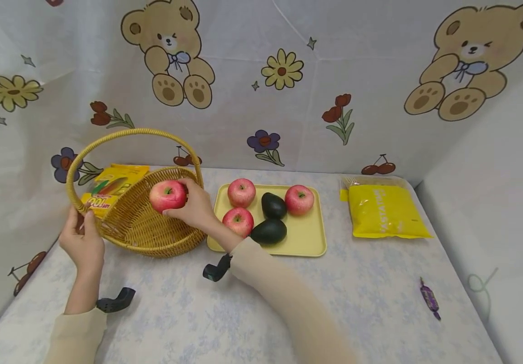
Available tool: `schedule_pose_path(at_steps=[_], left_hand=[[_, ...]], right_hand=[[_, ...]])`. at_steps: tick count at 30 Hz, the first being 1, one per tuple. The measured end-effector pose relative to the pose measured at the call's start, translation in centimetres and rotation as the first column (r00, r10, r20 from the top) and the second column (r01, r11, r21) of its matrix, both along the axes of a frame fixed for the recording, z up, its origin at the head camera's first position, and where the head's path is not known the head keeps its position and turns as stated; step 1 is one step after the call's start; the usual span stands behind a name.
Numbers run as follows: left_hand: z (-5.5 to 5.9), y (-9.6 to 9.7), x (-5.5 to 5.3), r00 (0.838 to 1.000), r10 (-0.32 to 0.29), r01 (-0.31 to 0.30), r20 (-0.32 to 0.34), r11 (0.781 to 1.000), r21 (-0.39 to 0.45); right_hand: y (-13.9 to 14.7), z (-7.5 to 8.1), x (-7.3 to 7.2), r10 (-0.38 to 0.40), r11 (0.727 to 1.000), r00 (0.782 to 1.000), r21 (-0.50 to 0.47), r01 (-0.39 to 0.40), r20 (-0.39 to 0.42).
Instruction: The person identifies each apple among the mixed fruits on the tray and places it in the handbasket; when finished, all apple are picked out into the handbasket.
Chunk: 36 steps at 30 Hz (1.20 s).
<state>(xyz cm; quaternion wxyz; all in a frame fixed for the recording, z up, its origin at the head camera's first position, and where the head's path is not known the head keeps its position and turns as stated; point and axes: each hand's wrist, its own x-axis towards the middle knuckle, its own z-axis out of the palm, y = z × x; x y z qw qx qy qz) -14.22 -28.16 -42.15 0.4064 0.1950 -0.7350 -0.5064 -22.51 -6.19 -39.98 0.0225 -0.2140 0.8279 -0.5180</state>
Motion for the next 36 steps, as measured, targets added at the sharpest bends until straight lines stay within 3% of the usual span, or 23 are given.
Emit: schedule_pose_path(at_steps=[10,16,36], left_hand=[[-0.1,0.1,0.1,1.000,0.018,-0.018,0.018,1.000,-0.003],[0.0,0.2,0.2,1.000,0.013,-0.013,0.008,1.000,-0.013],[0.1,0.4,0.3,1.000,0.002,-0.002,-0.020,1.000,-0.027]], right_hand=[[-4.1,-1.7,-1.4,-0.115,0.979,0.993,0.171,0.110,0.021],[-5.7,-2.3,-1.9,-0.099,0.958,0.995,0.271,0.090,0.021],[-6.6,-2.7,-2.5,-0.130,0.913,0.988,0.400,0.087,0.082]])
